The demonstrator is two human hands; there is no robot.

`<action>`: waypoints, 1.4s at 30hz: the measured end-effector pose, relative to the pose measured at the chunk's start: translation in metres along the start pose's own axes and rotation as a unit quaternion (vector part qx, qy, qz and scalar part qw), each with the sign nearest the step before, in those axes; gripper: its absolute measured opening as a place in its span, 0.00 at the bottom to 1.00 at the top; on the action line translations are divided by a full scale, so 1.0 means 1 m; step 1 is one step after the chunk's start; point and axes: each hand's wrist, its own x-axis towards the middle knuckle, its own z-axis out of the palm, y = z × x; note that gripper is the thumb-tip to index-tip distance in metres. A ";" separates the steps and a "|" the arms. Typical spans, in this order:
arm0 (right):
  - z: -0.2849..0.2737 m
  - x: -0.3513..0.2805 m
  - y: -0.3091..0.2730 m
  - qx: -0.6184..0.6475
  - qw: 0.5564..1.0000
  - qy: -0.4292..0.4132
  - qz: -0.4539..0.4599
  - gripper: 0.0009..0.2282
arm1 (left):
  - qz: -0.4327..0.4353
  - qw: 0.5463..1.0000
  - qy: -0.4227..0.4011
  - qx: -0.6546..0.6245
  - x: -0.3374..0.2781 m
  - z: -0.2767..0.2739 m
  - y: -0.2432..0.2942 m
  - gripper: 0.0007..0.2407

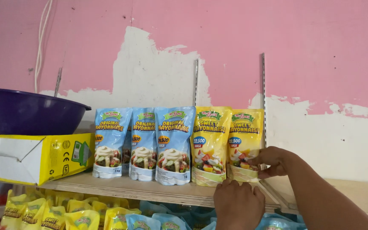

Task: Wiping mayonnaise pouches with a cloth and organizing them on the grocery store shelves.

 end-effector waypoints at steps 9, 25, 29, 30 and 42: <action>-0.003 -0.001 0.000 0.010 1.000 0.006 -0.024 0.12 | 0.011 1.000 0.010 0.000 -0.002 -0.004 0.001 0.18; 0.040 -0.026 -0.007 -0.156 0.981 0.097 -0.054 0.19 | 0.002 1.000 0.016 0.001 0.000 0.002 0.001 0.17; 0.033 -0.015 -0.002 -0.160 0.983 0.078 -0.053 0.19 | 0.003 1.000 0.031 -0.001 -0.001 0.003 0.000 0.17; 0.031 -0.014 0.000 -0.129 0.987 0.059 -0.070 0.19 | 0.005 0.999 0.034 -0.001 -0.002 0.003 0.000 0.17; 0.020 -0.018 0.013 -0.240 0.967 0.058 -0.062 0.24 | 0.000 1.000 0.021 -0.003 -0.001 -0.002 0.001 0.17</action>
